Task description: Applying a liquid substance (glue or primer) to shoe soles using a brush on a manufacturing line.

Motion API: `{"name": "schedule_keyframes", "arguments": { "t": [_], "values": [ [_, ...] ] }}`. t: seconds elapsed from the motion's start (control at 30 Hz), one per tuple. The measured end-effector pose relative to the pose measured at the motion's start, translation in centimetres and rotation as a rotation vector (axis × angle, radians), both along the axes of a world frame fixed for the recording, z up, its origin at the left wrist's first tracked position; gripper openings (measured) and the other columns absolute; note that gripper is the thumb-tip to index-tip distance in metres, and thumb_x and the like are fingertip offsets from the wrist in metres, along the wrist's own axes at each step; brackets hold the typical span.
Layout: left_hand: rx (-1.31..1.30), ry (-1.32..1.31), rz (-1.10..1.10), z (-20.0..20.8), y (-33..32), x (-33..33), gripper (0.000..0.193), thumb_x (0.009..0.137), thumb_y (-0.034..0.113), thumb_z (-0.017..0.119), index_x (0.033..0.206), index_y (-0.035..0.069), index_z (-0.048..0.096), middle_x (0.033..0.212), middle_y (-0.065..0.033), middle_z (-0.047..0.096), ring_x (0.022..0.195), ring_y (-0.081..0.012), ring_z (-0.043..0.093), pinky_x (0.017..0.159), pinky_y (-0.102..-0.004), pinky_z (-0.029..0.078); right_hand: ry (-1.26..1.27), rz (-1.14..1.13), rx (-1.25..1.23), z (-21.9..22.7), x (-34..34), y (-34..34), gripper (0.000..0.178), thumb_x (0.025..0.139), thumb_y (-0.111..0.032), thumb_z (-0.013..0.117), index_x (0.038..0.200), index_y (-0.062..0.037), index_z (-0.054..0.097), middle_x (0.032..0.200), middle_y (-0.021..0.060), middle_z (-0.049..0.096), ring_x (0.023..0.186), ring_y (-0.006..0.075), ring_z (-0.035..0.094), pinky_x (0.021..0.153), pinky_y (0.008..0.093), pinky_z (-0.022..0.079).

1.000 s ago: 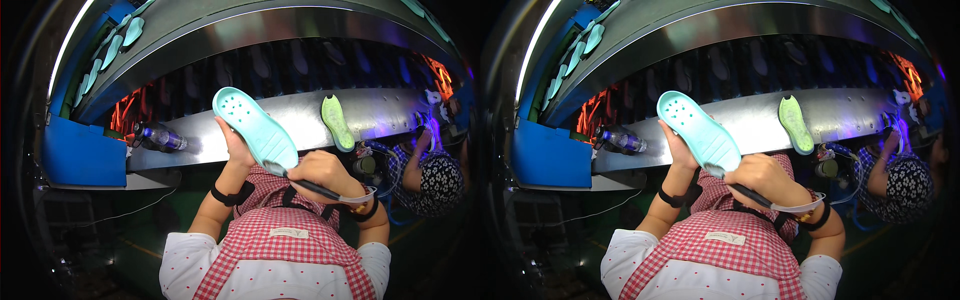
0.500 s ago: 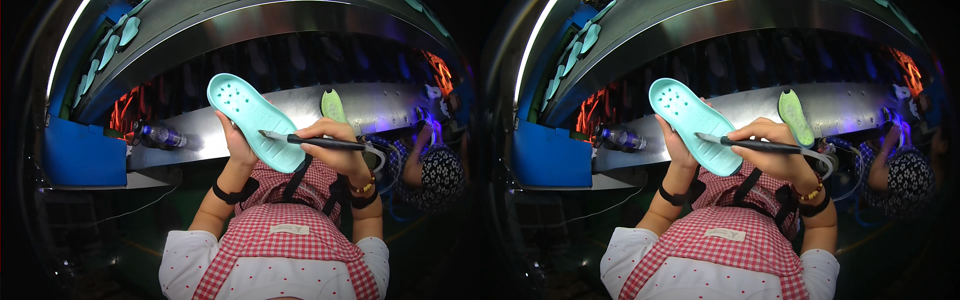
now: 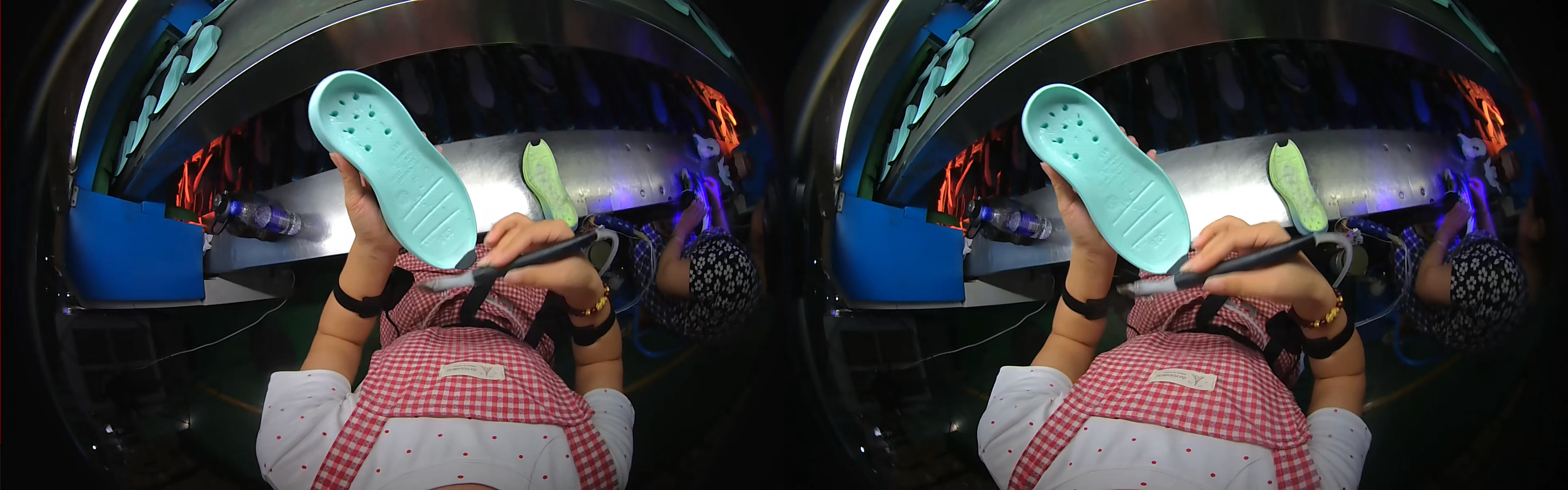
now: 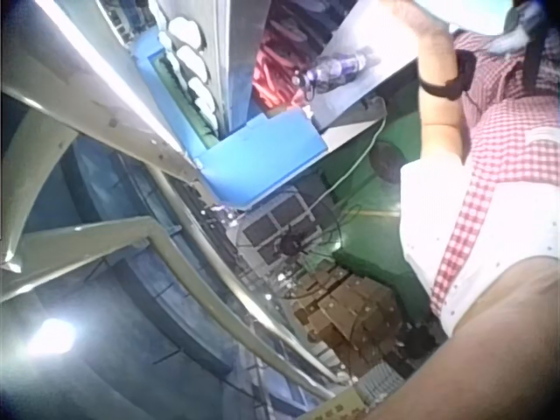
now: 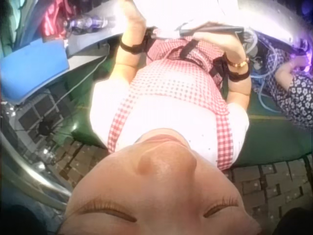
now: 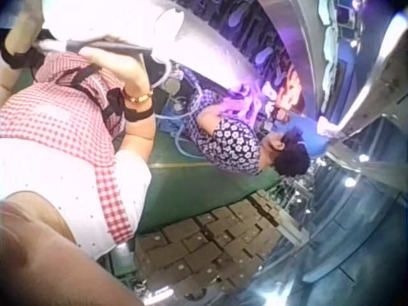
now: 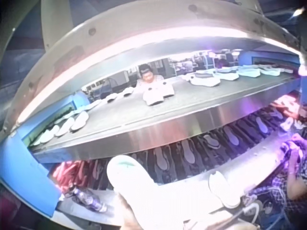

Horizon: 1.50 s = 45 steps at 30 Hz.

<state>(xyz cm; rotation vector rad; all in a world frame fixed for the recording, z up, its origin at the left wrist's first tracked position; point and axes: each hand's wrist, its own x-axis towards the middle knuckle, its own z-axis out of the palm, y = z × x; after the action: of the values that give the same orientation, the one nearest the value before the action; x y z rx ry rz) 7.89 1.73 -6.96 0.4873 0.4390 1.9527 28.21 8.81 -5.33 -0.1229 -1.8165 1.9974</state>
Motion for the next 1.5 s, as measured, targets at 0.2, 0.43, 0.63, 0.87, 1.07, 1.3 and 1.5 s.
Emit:
{"name": "schedule_keyframes", "arguments": {
  "t": [0.2,0.43,0.63,0.87,1.07,1.3,1.5],
  "values": [
    [-0.114,-0.021,0.012,1.2,-0.7,1.1,0.073,0.081,0.060,0.029,0.127,0.004,0.032,0.123,-0.0158,0.041,0.109,-0.0321,0.044,0.095,-0.0497,0.031,0.116,-0.065,-0.592,-1.2,-1.3,-1.0,0.018,0.075,-0.001,0.058,0.091,0.0055,0.054,0.097,0.0185,0.056,0.092,0.0211,0.056,0.085,0.0312,0.044],
    [-0.095,-0.167,-0.089,0.4,-1.7,4.1,0.064,0.087,0.051,0.019,0.126,0.002,0.031,0.117,-0.0191,0.046,0.101,-0.0365,0.051,0.089,-0.0458,0.040,-0.031,-0.208,-0.445,0.0,-1.0,-2.1,0.017,0.076,-0.001,0.056,0.092,0.0055,0.055,0.091,0.0146,0.060,0.084,0.0147,0.058,0.077,0.0254,0.046],
    [-0.113,-0.129,-0.064,0.7,-0.9,3.3,0.062,0.084,0.050,0.029,0.126,0.004,0.034,0.119,-0.0189,0.045,0.102,-0.0373,0.049,0.089,-0.0524,0.037,-0.248,-0.116,-0.136,2.0,-1.3,-0.7,0.018,0.073,0.002,0.059,0.092,0.0039,0.059,0.087,0.0112,0.062,0.078,0.0109,0.058,0.072,0.0213,0.046],
    [-0.195,0.103,0.005,0.8,-1.0,2.4,0.065,0.080,0.047,0.043,0.125,0.002,0.032,0.116,-0.0211,0.046,0.098,-0.0362,0.052,0.084,-0.0508,0.043,-0.074,-0.078,0.116,2.3,-1.4,1.7,0.019,0.070,0.001,0.062,0.089,0.0033,0.061,0.083,0.0113,0.063,0.074,0.0116,0.059,0.065,0.0204,0.046],
    [-0.139,0.091,-0.043,1.3,-0.9,1.6,0.061,0.081,0.046,0.040,0.125,0.003,0.033,0.116,-0.0212,0.046,0.098,-0.0372,0.052,0.083,-0.0528,0.042,-0.096,-0.016,0.135,2.4,-0.9,1.1,0.017,0.070,0.000,0.062,0.087,0.0022,0.062,0.082,0.0092,0.064,0.071,0.0097,0.058,0.063,0.0204,0.045],
    [-0.197,-0.102,-0.322,2.3,-0.7,0.8,0.045,0.086,0.031,0.039,0.116,-0.002,0.043,0.106,-0.0200,0.053,0.091,-0.0317,0.057,0.081,-0.0433,0.047,0.080,-0.043,0.392,3.2,-0.2,1.8,0.020,0.068,0.002,0.065,0.088,0.0001,0.062,0.087,0.0120,0.063,0.082,0.0212,0.061,0.072,0.0287,0.048],
    [-0.518,0.099,-0.601,1.5,-0.6,0.9,0.041,0.083,0.026,0.048,0.109,-0.005,0.047,0.099,-0.0172,0.057,0.084,-0.0217,0.060,0.076,-0.0317,0.049,-0.082,0.277,0.599,4.0,0.3,2.7,0.016,0.070,-0.002,0.064,0.085,0.0001,0.061,0.086,0.0121,0.063,0.085,0.0236,0.061,0.074,0.0311,0.048]
  ]
}}
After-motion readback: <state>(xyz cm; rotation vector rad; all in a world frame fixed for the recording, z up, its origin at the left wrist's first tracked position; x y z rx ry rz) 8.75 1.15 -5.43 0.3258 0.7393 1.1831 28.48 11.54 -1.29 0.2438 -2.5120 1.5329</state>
